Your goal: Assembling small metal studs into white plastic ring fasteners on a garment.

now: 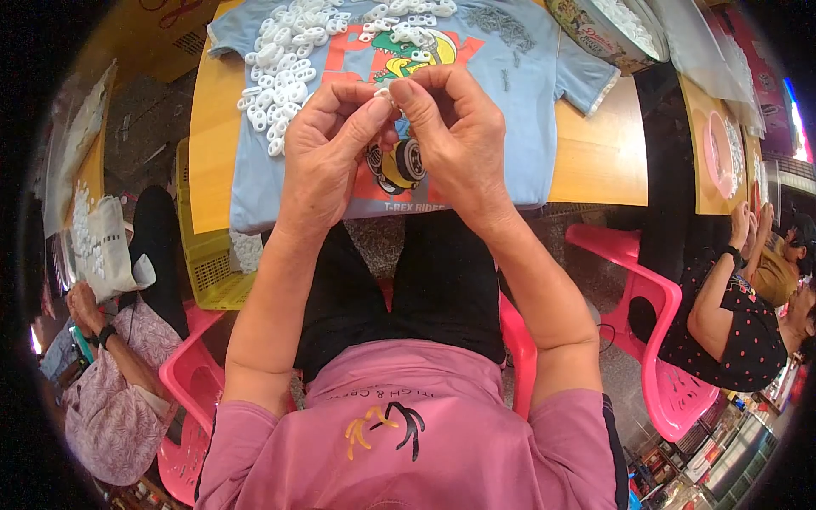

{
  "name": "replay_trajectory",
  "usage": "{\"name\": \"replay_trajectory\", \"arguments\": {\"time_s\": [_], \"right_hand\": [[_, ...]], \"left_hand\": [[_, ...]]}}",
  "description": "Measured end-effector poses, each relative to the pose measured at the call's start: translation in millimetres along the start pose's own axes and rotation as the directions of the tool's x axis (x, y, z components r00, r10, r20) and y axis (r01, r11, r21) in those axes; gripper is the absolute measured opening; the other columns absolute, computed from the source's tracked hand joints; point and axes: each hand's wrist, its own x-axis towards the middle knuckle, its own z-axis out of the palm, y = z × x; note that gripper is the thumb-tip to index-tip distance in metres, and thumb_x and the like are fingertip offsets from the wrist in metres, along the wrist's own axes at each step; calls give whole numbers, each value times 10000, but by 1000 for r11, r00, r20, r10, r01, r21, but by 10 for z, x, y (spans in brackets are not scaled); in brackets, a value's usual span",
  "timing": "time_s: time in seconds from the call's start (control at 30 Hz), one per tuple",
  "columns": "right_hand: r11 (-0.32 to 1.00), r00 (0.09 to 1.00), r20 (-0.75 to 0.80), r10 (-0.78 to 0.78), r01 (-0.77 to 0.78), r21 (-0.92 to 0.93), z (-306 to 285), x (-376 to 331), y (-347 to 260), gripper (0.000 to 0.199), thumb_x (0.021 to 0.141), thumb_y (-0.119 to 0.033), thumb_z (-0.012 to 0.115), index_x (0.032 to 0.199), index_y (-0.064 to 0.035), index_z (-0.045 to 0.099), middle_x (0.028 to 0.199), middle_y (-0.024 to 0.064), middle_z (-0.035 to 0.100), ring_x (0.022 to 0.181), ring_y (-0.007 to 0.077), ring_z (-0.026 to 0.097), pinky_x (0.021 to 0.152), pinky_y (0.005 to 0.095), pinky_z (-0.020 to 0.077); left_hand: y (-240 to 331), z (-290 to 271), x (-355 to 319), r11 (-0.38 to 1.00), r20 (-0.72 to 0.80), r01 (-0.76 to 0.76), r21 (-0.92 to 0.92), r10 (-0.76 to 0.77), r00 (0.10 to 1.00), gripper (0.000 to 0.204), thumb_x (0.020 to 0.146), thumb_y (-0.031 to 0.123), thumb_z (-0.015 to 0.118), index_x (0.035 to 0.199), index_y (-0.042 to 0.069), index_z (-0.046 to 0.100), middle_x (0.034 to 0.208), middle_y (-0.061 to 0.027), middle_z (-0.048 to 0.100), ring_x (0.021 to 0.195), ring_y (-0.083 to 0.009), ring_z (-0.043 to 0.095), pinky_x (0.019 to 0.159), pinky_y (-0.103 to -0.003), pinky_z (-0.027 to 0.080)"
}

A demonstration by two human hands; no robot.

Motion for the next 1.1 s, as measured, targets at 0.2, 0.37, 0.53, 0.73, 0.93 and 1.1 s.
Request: {"name": "replay_trajectory", "arguments": {"time_s": [0.2, 0.37, 0.53, 0.73, 0.93, 1.1], "right_hand": [[1000, 1000, 8, 22, -22, 1, 34, -4, 32, 163, 949, -165, 645, 993, -10, 620, 827, -12, 632, 680, 31, 548, 600, 173, 441], [999, 999, 40, 18, -19, 39, -13, 2, -10, 157, 949, -149, 640, 1006, -3, 626, 848, 0, 643, 698, 43, 564, 628, 177, 466], [997, 992, 104, 73, -76, 23, -114, -1, -23, 185, 952, -142, 632, 1065, 5, 634, 893, 21, 666, 714, 55, 579, 661, 187, 489], [978, 985, 109, 133, -149, 145, -153, 19, 2, 192, 963, -178, 618, 1051, -9, 639, 889, 27, 666, 712, 59, 586, 658, 195, 501], [969, 984, 106, 140, -158, 189, -120, 31, 39, 200, 965, -187, 616, 1049, -8, 637, 884, 25, 662, 705, 55, 577, 652, 192, 499], [982, 987, 107, 120, -134, 130, -109, 27, 37, 195, 963, -178, 618, 1051, -6, 636, 879, 18, 656, 704, 51, 572, 645, 191, 500]], "left_hand": [[21, -5, -10, 1000, -37, 15, 20, -15, 999, 133, 921, 105, 659, 985, -4, 617, 843, -33, 649, 719, -68, 593, 646, -207, 496], [3, -9, 8, 1000, -35, 0, -2, 0, 999, 133, 917, 107, 664, 976, -3, 618, 832, -30, 644, 708, -68, 588, 633, -205, 488], [19, -2, 1, 1000, -5, -8, -8, 8, 1000, 146, 915, 117, 668, 976, -7, 619, 832, -33, 644, 711, -71, 583, 636, -206, 479], [7, -1, 4, 1000, 2, -6, 3, 6, 1000, 151, 913, 117, 669, 984, -8, 623, 840, -35, 648, 716, -69, 584, 644, -208, 481], [13, 11, 1, 1000, -10, -4, 29, 4, 1000, 140, 911, 113, 667, 976, -5, 626, 836, -30, 651, 714, -64, 584, 648, -208, 485], [5, 9, 0, 999, -11, -9, 43, 9, 1000, 137, 911, 111, 665, 969, -6, 626, 830, -29, 650, 714, -64, 586, 649, -211, 488]]}}
